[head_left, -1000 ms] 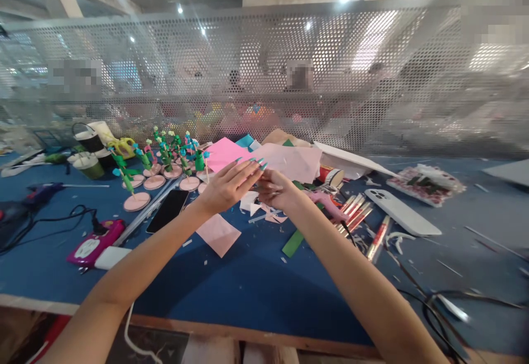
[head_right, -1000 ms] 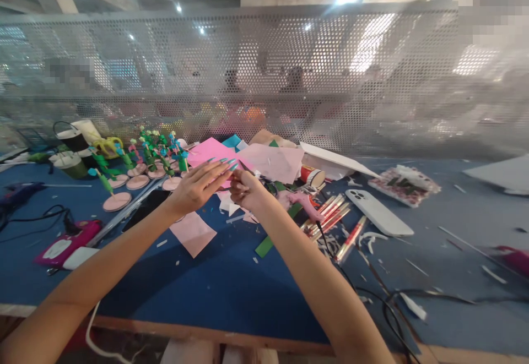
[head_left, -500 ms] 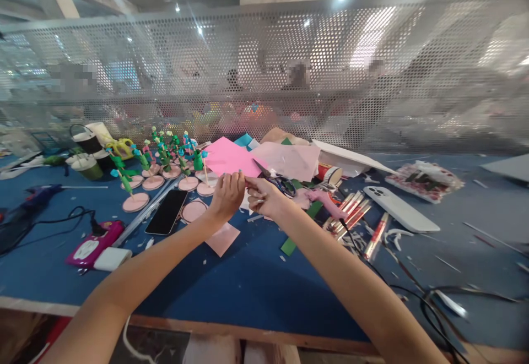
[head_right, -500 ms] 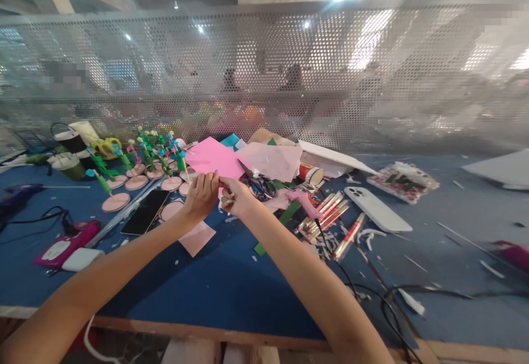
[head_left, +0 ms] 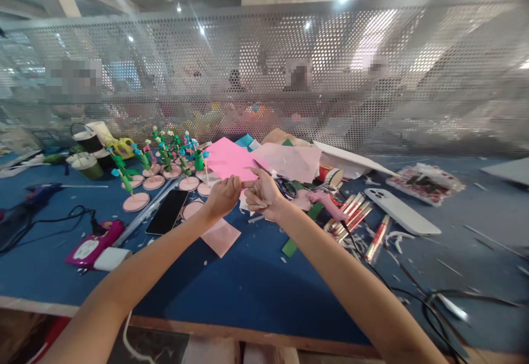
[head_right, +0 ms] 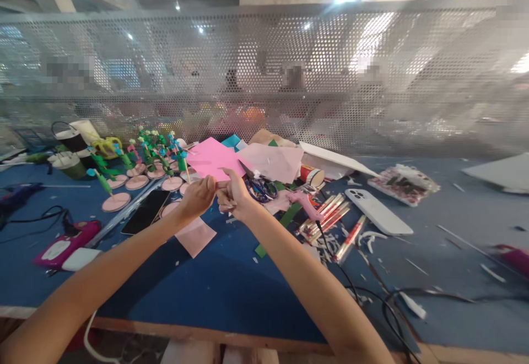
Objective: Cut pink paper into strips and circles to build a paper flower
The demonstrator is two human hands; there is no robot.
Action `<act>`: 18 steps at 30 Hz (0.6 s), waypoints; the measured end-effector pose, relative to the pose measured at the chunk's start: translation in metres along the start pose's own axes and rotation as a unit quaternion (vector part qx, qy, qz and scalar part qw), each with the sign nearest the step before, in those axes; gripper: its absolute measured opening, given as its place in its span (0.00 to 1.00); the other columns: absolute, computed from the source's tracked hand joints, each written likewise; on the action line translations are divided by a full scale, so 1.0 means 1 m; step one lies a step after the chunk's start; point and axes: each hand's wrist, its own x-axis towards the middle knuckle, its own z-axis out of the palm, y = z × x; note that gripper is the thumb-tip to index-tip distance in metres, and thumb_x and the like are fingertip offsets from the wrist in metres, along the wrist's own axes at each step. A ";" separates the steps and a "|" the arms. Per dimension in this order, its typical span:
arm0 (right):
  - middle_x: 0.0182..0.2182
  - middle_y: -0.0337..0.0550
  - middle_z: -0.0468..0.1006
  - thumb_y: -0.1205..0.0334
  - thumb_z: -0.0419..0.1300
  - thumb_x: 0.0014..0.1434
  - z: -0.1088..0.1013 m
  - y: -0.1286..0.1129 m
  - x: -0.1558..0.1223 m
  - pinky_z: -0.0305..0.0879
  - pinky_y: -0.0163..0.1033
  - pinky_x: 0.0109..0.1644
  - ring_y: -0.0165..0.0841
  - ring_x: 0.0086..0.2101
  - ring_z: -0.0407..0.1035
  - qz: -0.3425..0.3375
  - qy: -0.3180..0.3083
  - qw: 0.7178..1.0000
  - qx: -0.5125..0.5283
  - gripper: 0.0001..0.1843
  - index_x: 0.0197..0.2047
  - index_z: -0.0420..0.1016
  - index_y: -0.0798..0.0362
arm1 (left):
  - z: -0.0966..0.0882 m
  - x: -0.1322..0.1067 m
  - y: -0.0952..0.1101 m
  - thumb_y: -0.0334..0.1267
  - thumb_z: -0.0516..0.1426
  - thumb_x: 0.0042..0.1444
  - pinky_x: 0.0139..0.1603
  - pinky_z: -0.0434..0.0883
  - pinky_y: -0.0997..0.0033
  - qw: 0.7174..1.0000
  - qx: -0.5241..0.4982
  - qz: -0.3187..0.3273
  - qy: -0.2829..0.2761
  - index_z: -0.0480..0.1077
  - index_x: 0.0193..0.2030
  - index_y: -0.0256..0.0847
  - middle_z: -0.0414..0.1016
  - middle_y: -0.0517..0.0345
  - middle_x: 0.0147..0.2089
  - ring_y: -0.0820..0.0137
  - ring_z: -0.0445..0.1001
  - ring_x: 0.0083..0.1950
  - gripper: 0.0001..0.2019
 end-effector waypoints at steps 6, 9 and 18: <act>0.02 0.33 0.50 0.50 0.43 0.63 0.000 0.003 0.000 0.39 0.28 0.11 0.21 0.07 0.40 -0.084 0.061 0.987 -0.126 0.29 0.13 0.55 0.52 | -0.011 0.002 -0.004 0.26 0.41 0.61 0.27 0.68 0.72 0.994 0.012 0.046 -0.102 0.61 0.42 0.32 0.72 0.50 0.30 0.65 0.77 0.32 0.10; 0.02 0.33 0.51 0.51 0.48 0.61 -0.002 0.005 -0.001 0.42 0.29 0.12 0.21 0.07 0.43 -0.151 0.082 0.966 -0.195 0.30 0.10 0.55 0.51 | -0.014 0.003 -0.004 0.27 0.42 0.62 0.28 0.70 0.71 0.991 -0.003 0.066 -0.114 0.60 0.45 0.31 0.74 0.49 0.30 0.65 0.78 0.33 0.09; 0.02 0.35 0.52 0.40 0.55 0.57 -0.002 0.003 -0.005 0.51 0.33 0.15 0.22 0.08 0.48 -0.213 0.122 0.907 -0.343 0.37 0.05 0.53 0.50 | -0.003 0.001 -0.004 0.38 0.41 0.64 0.29 0.73 0.63 0.987 -0.132 0.043 -0.075 0.57 0.48 0.30 0.77 0.43 0.31 0.59 0.78 0.32 0.13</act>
